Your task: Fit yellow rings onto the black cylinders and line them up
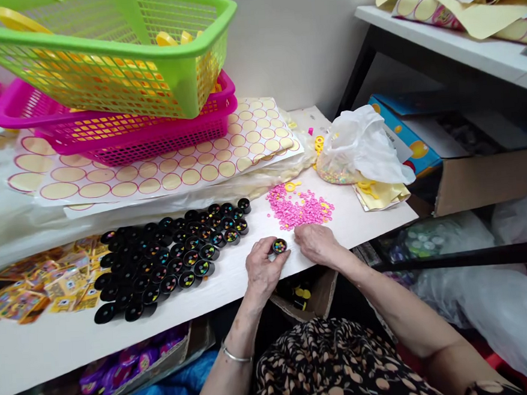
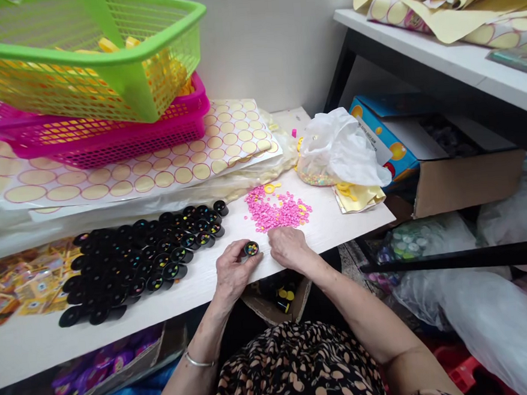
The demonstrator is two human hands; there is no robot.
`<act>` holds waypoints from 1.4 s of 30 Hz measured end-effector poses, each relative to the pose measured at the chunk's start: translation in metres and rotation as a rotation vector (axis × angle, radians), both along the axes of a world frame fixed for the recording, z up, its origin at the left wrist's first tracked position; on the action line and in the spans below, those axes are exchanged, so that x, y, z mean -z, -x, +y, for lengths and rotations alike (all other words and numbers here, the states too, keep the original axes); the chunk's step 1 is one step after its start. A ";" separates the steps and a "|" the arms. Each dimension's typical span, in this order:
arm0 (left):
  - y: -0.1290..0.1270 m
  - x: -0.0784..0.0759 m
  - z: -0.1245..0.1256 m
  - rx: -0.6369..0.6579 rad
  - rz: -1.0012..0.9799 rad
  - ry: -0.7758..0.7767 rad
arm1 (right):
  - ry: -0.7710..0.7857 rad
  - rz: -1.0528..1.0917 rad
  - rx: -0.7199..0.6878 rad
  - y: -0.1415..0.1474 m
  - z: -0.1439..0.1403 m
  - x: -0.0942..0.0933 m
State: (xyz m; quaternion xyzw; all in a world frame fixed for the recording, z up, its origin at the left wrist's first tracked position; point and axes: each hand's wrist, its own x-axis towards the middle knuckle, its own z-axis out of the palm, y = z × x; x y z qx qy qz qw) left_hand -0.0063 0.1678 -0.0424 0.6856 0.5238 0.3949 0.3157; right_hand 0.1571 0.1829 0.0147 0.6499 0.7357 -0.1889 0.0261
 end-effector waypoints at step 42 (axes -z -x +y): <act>-0.003 -0.014 -0.003 0.039 0.096 -0.018 | -0.388 0.111 -0.353 0.021 -0.016 -0.001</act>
